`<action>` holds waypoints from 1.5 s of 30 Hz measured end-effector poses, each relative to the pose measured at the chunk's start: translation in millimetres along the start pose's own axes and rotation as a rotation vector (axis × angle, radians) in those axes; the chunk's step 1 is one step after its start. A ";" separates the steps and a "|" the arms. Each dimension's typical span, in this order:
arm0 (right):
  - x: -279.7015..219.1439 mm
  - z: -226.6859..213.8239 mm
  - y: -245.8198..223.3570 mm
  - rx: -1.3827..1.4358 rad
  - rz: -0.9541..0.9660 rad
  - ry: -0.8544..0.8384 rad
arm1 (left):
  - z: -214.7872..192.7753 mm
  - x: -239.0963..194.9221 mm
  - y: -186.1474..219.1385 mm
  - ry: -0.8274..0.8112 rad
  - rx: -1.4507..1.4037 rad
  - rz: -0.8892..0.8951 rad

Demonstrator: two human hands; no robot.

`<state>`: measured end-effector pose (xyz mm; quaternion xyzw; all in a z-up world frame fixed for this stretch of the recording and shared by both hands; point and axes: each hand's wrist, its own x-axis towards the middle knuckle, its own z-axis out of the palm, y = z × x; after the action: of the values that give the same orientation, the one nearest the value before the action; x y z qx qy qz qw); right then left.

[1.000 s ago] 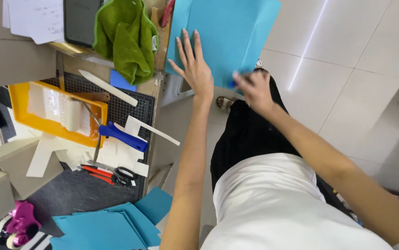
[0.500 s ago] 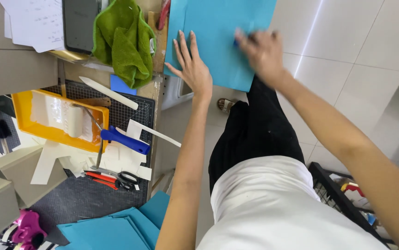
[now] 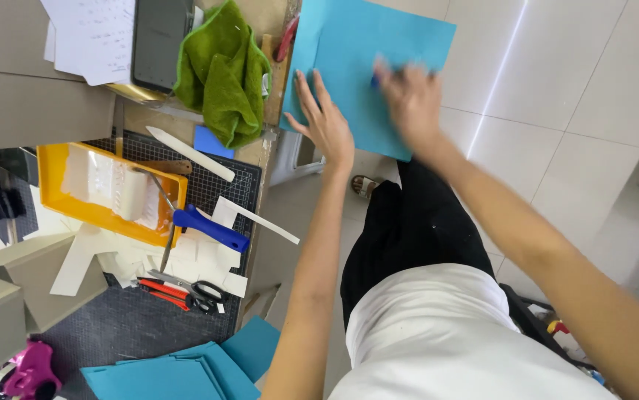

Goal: Folding a blue sheet of paper and using a creasing tool to sharpen the edges on a workbench.

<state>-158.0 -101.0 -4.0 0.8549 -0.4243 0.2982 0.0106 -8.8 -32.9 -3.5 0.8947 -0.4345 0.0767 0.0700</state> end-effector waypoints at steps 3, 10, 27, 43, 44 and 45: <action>-44.8 -14.7 -28.6 0.068 -0.210 -0.210 | 13.1 1.8 -5.7 0.073 -0.069 -0.038; 18.2 10.4 -17.1 0.004 -0.085 -0.023 | -53.0 24.2 -91.9 -0.489 -0.205 0.474; 16.5 31.0 -72.2 0.116 -0.340 -0.104 | -25.6 16.2 -115.5 -0.285 -0.766 0.371; 76.0 43.4 -90.2 -0.052 -0.050 0.010 | -21.3 16.7 -114.3 -0.156 -0.828 0.398; 74.0 39.4 -104.0 -0.105 -0.014 0.009 | -20.1 19.6 -112.6 -0.118 -0.827 0.396; 55.3 32.4 -115.8 -0.108 -0.016 0.014 | -19.2 19.9 -112.0 -0.113 -0.829 0.399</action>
<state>-31.5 -75.4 25.4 0.8543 -0.4329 0.2810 0.0620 90.2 24.1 12.7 0.6929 -0.5953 -0.1403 0.3819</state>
